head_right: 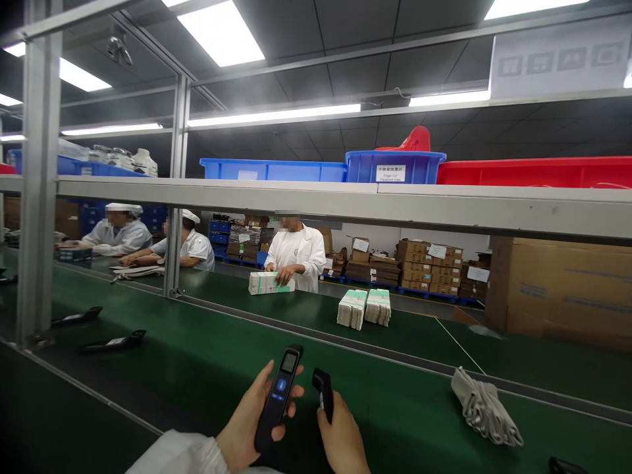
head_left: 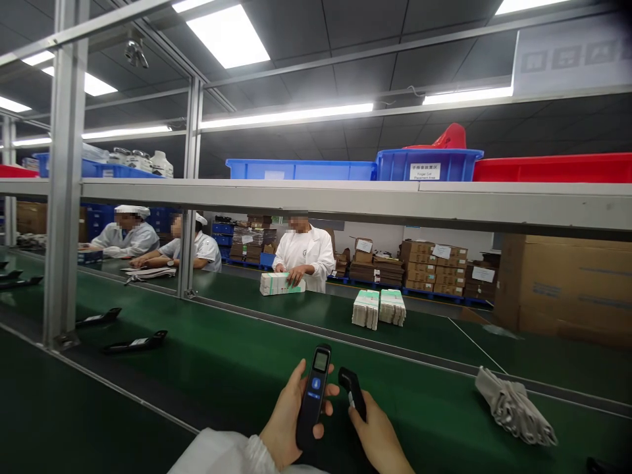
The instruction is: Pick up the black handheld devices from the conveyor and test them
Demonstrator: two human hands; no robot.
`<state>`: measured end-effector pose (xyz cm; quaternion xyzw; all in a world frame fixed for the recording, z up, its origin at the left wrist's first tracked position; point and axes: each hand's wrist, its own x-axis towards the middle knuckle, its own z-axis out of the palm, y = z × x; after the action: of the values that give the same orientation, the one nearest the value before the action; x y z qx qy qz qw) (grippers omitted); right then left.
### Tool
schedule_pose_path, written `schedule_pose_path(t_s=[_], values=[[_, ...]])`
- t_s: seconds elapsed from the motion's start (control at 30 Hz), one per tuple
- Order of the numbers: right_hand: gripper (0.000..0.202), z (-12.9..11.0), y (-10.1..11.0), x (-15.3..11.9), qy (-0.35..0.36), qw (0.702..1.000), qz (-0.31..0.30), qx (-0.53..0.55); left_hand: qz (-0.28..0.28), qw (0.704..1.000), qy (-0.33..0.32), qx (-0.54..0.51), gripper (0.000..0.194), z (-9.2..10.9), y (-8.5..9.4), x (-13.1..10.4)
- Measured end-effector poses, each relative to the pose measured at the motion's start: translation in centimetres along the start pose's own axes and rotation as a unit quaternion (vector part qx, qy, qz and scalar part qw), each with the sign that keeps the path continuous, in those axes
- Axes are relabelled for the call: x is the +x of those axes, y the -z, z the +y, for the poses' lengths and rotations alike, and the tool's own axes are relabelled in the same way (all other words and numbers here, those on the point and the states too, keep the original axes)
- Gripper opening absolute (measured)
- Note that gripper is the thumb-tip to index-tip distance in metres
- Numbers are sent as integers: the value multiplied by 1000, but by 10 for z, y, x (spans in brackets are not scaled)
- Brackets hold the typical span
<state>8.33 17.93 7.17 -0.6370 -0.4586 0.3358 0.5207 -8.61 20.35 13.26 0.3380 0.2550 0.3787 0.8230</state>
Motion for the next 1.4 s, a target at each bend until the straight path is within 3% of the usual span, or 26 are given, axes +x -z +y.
schedule_pose_path(t_s=[0.13, 0.27, 0.4, 0.53, 0.63, 0.8, 0.9, 1.03, 1.2, 1.4], values=[[33, 2, 5, 0, 30, 994, 51, -96, 2, 999, -28, 42, 45, -6, -4, 1], [42, -3, 3, 0, 66, 992, 95, -58, 40, 975, -113, 185, 39, -14, -1, 6], [36, -12, -5, -2, 94, 991, 27, 88, 73, 899, -249, 353, 45, -17, -4, 5], [52, -26, -14, -10, 16, 965, -54, 256, 82, 875, -266, 396, 48, -18, -14, -3], [53, -39, -17, -21, -11, 936, -110, 334, 89, 879, -236, 405, 53, -22, -18, -5], [49, -44, -17, -27, 1, 935, -119, 333, 44, 912, -196, 357, 55, -25, -13, 1], [45, -36, -18, -24, 0, 938, -100, 331, 83, 942, -183, 270, 52, -21, -5, 7], [41, -30, -20, -21, 6, 936, -111, 335, 128, 970, -102, 179, 61, -13, 14, 14], [44, -31, -19, -23, -13, 936, -122, 329, 150, 974, -76, 151, 60, -5, 33, 19], [52, -29, -19, -24, -45, 940, -132, 312, 128, 969, -75, 198, 61, -7, 31, 18]])
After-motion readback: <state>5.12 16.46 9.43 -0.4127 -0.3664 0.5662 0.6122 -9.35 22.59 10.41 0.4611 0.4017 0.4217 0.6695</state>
